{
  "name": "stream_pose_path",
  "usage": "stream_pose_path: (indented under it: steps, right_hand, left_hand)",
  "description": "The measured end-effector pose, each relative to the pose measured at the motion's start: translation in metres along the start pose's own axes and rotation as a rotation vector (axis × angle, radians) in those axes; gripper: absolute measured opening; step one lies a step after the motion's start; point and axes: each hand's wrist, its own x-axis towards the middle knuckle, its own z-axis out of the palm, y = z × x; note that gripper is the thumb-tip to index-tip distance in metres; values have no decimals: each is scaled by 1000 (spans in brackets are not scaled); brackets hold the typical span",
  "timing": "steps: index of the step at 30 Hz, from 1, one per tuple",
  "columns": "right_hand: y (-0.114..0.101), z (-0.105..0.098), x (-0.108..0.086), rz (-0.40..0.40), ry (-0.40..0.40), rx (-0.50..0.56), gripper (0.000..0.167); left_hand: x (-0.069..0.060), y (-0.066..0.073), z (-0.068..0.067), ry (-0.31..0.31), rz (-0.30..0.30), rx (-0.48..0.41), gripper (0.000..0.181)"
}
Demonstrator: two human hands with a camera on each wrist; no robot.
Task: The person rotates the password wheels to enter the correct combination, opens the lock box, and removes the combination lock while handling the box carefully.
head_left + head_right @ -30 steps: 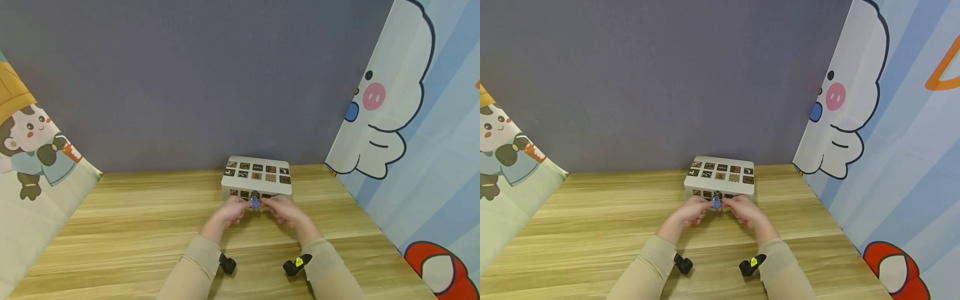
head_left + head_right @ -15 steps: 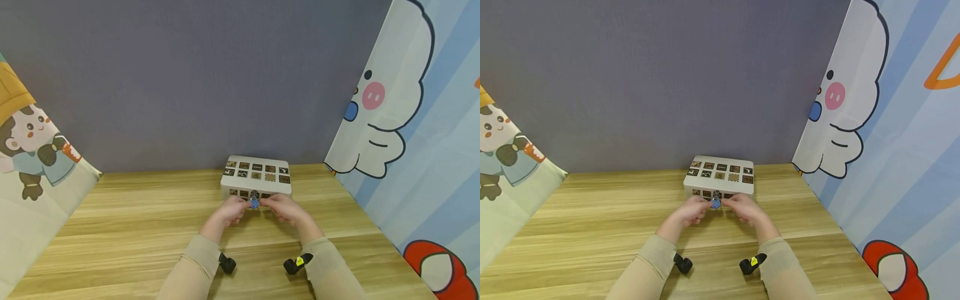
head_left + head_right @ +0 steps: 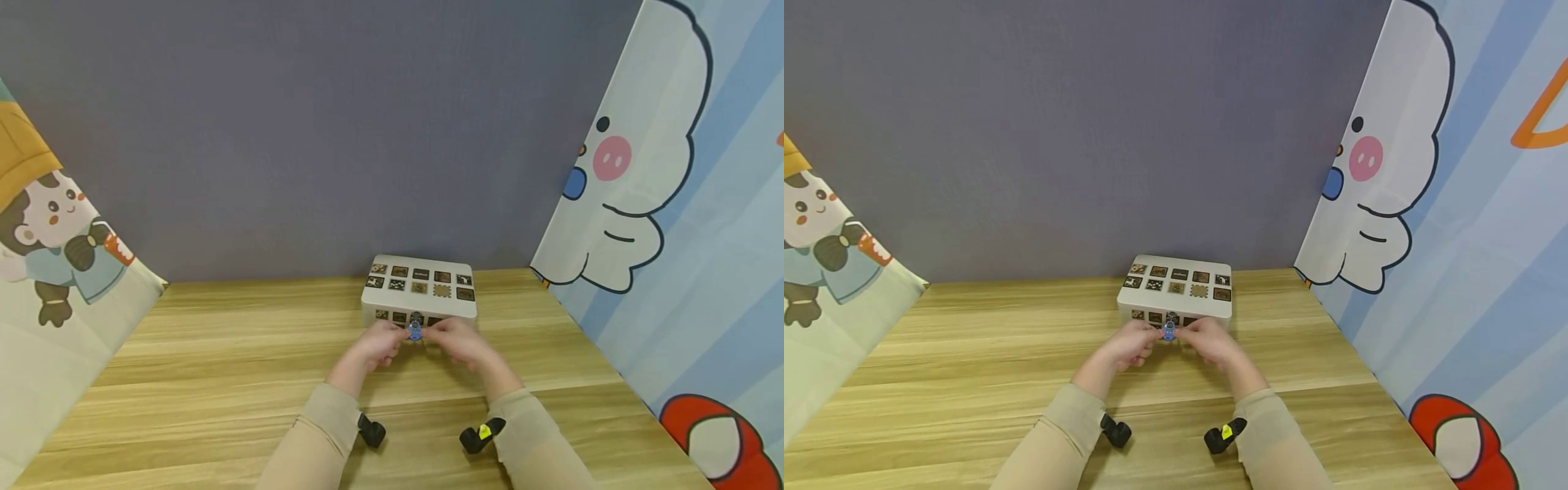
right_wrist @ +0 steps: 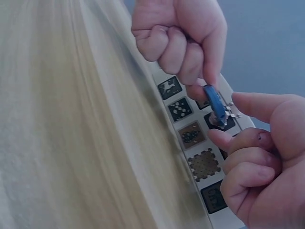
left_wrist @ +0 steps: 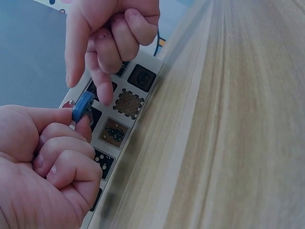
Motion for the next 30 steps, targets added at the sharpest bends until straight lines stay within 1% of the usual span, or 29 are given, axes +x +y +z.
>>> stream_pose_path:
  steps: [5,11,19,25,30]
  right_hand:
    - [3,7,3,-15,-25,26,34]
    - [6,11,7,16,-13,75,31]
    - [5,14,7,44,-11,125,33]
    - [2,19,6,86,14,166,33]
    - [0,22,6,100,27,196,32]
  left_hand:
    - [0,-1,0,0,-5,2,33]
    - [2,-1,0,7,-5,6,33]
    - [3,-2,0,14,-5,20,33]
    - [2,-2,-1,9,-5,14,34]
    - [2,-2,0,7,-3,12,34]
